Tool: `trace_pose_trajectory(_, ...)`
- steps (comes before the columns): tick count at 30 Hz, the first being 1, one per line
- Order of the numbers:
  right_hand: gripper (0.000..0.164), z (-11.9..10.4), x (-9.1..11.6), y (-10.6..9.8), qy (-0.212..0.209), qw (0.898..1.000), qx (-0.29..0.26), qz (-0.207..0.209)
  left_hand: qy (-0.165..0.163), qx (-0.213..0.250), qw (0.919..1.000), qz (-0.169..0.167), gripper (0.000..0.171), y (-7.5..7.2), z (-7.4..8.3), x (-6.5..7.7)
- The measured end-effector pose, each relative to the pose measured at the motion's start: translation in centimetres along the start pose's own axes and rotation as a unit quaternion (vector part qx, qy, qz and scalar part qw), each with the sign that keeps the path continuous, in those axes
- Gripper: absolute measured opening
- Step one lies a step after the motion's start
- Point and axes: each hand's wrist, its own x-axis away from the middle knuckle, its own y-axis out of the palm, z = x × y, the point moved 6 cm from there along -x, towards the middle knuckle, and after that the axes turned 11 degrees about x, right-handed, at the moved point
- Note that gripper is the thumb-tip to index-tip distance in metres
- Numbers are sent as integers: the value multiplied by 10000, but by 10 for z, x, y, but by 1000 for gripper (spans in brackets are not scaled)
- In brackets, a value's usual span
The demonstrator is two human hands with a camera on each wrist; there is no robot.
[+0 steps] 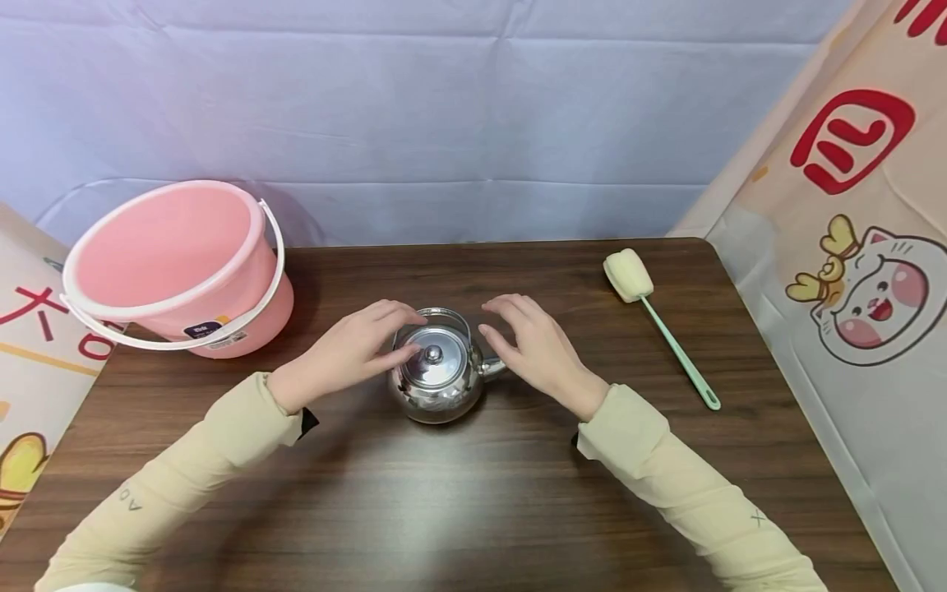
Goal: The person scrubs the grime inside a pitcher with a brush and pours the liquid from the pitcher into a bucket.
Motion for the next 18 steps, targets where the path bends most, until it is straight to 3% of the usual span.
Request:
trace_pose_trajectory(10, 25, -2, 8, 12, 158, 9993, -13, -332, 335, -18, 9994, -48, 24, 7, 6, -2)
trace_pose_trajectory(18, 20, -3, 13, 17, 130, 9992, -79, -364, 505, -36, 9987, -12, 21, 14, 10, -4)
